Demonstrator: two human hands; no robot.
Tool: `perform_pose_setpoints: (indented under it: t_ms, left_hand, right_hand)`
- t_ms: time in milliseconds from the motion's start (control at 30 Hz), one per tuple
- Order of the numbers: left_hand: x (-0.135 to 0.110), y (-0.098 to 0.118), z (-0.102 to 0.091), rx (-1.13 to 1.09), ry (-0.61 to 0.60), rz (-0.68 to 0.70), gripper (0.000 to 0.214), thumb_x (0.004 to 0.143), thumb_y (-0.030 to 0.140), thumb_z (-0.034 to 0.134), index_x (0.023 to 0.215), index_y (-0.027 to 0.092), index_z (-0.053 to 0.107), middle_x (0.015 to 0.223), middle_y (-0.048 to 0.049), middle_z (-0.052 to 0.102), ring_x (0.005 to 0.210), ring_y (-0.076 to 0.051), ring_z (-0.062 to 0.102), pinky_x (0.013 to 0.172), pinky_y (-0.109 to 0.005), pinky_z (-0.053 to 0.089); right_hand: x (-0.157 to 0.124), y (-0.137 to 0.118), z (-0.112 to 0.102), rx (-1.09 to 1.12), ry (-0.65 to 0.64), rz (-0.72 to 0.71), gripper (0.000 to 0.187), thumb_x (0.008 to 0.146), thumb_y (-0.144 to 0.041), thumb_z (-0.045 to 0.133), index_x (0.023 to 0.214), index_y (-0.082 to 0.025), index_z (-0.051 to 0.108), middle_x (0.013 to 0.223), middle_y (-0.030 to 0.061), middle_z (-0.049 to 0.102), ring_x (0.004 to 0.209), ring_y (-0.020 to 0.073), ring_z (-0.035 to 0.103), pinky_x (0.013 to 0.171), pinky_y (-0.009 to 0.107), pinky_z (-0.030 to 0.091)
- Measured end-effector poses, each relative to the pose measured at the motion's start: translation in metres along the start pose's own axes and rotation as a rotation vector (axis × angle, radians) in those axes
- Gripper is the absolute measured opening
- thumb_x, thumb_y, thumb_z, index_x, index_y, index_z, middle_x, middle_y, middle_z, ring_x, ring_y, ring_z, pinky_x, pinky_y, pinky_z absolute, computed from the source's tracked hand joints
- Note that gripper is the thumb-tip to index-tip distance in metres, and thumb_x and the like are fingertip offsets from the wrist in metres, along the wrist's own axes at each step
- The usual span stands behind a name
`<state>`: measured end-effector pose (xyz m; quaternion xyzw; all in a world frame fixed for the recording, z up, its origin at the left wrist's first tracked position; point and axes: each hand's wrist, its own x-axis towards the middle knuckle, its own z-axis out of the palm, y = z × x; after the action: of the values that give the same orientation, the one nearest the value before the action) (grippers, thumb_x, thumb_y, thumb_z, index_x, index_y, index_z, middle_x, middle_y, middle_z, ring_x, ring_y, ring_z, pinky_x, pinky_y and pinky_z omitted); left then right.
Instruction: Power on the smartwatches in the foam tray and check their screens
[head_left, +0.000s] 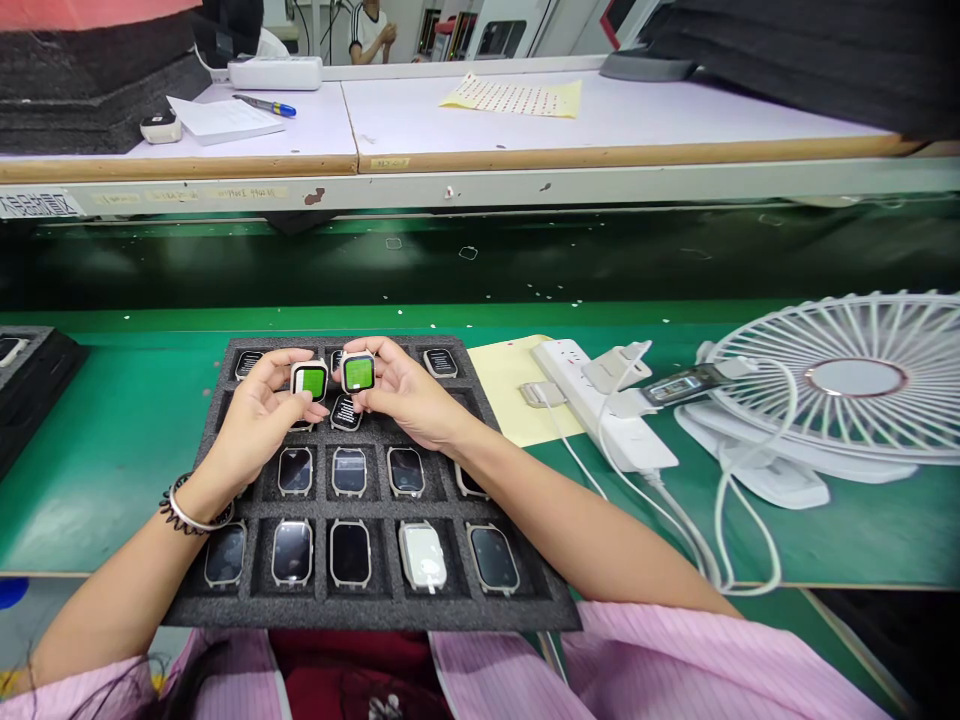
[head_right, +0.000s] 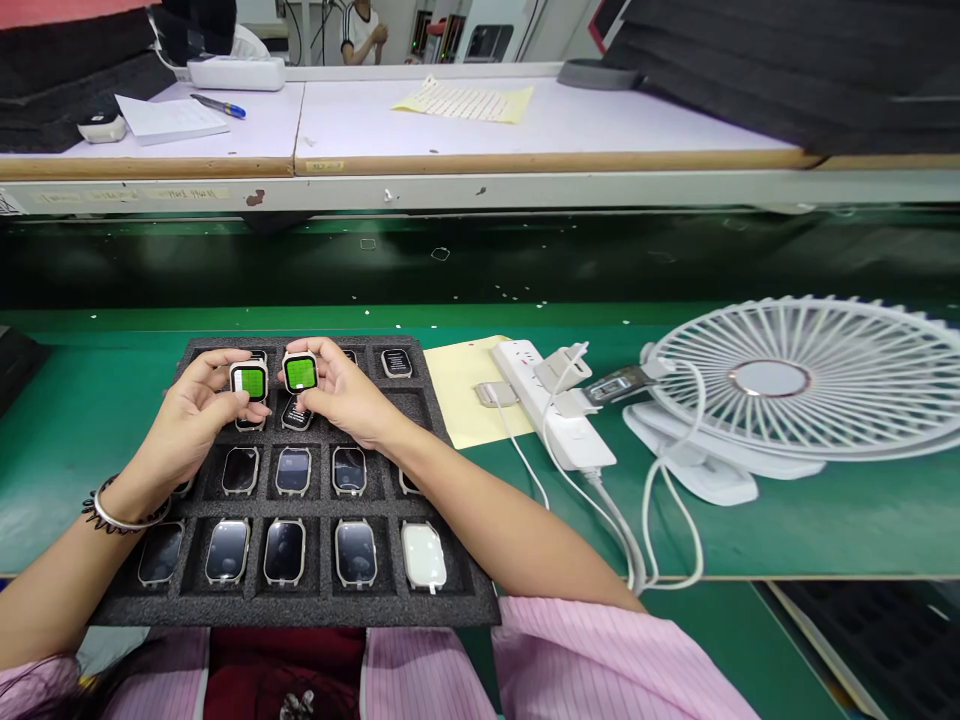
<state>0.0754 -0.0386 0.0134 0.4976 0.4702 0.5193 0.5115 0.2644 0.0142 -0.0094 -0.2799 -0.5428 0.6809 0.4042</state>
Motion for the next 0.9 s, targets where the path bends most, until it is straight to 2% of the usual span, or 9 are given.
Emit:
perform_pose_setpoints:
  t_ms: [100, 200, 333, 467, 600, 900]
  left_hand:
    - [-0.0006, 0.0002, -0.0010, 0.011, 0.039, -0.018, 0.030, 0.084, 0.037, 0.069, 0.106, 0.018, 0.058, 0.093, 0.0001, 0.063, 0.062, -0.013, 0.071, 0.062, -0.025, 0.060]
    - [-0.0002, -0.0005, -0.0021, 0.014, 0.056, -0.008, 0.032, 0.085, 0.041, 0.070, 0.105, 0.018, 0.058, 0.088, 0.0013, 0.063, 0.060, -0.013, 0.070, 0.059, -0.025, 0.060]
    - [0.0007, -0.0012, -0.0020, -0.014, 0.033, 0.002, 0.036, 0.083, 0.037, 0.071, 0.110, 0.019, 0.056, 0.089, 0.0011, 0.064, 0.063, -0.014, 0.072, 0.063, -0.026, 0.062]
    - [0.0002, 0.0000, -0.0011, -0.021, 0.009, -0.007, 0.038, 0.082, 0.030, 0.070, 0.114, 0.020, 0.054, 0.100, -0.0016, 0.065, 0.068, -0.013, 0.072, 0.068, -0.027, 0.063]
    - [-0.0002, 0.0001, -0.0013, -0.012, -0.002, -0.001, 0.041, 0.081, 0.025, 0.068, 0.118, 0.020, 0.052, 0.110, -0.0046, 0.065, 0.069, -0.012, 0.071, 0.072, -0.028, 0.062]
    - [0.0014, -0.0036, -0.0031, -0.015, -0.020, 0.014, 0.047, 0.077, 0.019, 0.069, 0.120, 0.021, 0.051, 0.117, -0.0058, 0.061, 0.073, -0.012, 0.072, 0.076, -0.028, 0.062]
  right_hand:
    - [-0.0006, -0.0014, 0.0000, -0.020, -0.014, 0.012, 0.042, 0.074, -0.016, 0.069, 0.112, -0.024, 0.051, 0.095, -0.0003, 0.064, 0.065, 0.0094, 0.058, 0.065, 0.025, 0.051]
    - [-0.0009, -0.0009, -0.0010, -0.034, -0.031, 0.001, 0.041, 0.078, -0.019, 0.071, 0.114, -0.024, 0.051, 0.094, 0.0000, 0.066, 0.064, 0.0095, 0.058, 0.063, 0.025, 0.049]
    - [-0.0003, 0.0015, -0.0025, -0.024, -0.058, -0.003, 0.047, 0.077, -0.022, 0.076, 0.115, -0.024, 0.050, 0.097, 0.0002, 0.065, 0.066, 0.0097, 0.060, 0.066, 0.026, 0.051]
    - [0.0006, 0.0042, -0.0032, 0.005, -0.072, -0.004, 0.051, 0.074, -0.024, 0.079, 0.116, -0.024, 0.050, 0.102, 0.0008, 0.065, 0.067, 0.0095, 0.061, 0.068, 0.027, 0.053]
    - [0.0004, 0.0044, -0.0027, 0.021, -0.075, -0.003, 0.052, 0.073, -0.020, 0.077, 0.116, -0.025, 0.049, 0.103, 0.0005, 0.064, 0.068, 0.0091, 0.061, 0.070, 0.027, 0.055]
    - [0.0003, 0.0018, -0.0017, 0.031, -0.059, 0.006, 0.054, 0.068, -0.011, 0.070, 0.116, -0.025, 0.048, 0.104, -0.0003, 0.064, 0.070, 0.0093, 0.061, 0.072, 0.027, 0.055]
